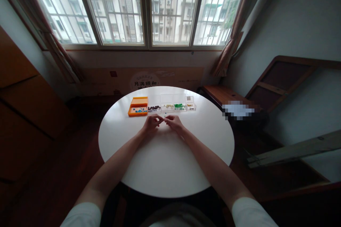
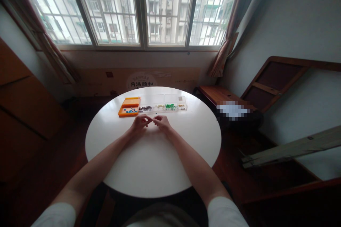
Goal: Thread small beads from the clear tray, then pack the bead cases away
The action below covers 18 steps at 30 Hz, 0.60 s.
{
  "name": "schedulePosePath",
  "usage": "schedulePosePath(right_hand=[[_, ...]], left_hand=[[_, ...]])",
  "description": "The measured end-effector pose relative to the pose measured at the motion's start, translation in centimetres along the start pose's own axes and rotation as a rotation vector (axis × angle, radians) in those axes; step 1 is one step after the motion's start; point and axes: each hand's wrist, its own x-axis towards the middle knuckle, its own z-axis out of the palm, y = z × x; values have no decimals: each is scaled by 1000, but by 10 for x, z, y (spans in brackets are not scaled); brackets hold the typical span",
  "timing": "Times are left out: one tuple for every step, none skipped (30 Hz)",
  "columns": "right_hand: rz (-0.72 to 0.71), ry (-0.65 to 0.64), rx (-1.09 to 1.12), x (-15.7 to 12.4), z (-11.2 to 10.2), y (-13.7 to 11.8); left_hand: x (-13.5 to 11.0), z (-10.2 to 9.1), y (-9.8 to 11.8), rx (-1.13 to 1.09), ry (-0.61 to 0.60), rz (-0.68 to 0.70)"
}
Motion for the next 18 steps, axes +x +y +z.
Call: schedulePosePath(right_hand=[[-1,3,1,0,0,0],[-1,5,1,0,0,0],[-1,6,1,0,0,0],[-1,4,0,0,0,0],[-2,3,0,0,0,0],[-4,2,1,0,-1,0],[-7,4,1,0,-1,1],[-8,5,1,0,-1,1],[-10,6,0,0,-1,1],[-10,7,-2,0,0,1],[-10,7,-5,0,0,1],[-9,5,-7,-1,1,1],[-11,9,-8,-1,2,1],[-16,14,-6,-1,2,1],[-26,32,0,0,1,1],[-40,64,10,2,-1,1],[-57,114,26,4,-4,1],[-77,187,47,7,-9,1]], left_hand=[[0,0,0,-1,4,1],[0,0,0,-1,5,1],[0,0,1,0,6,1],[0,0,1,1,5,0],[0,-1,2,2,3,0],[0,-1,2,2,2,0],[0,-1,3,1,2,1],[0,-1,3,0,2,0],[0,-1,3,-1,3,0],[0,-1,3,-1,4,0],[1,-1,3,0,5,1],[1,0,3,3,5,2],[1,0,2,6,7,3],[1,0,1,9,7,5],[1,0,1,12,7,4],[0,0,0,14,7,2],[0,0,0,15,7,-1],[0,1,-1,16,7,-6]])
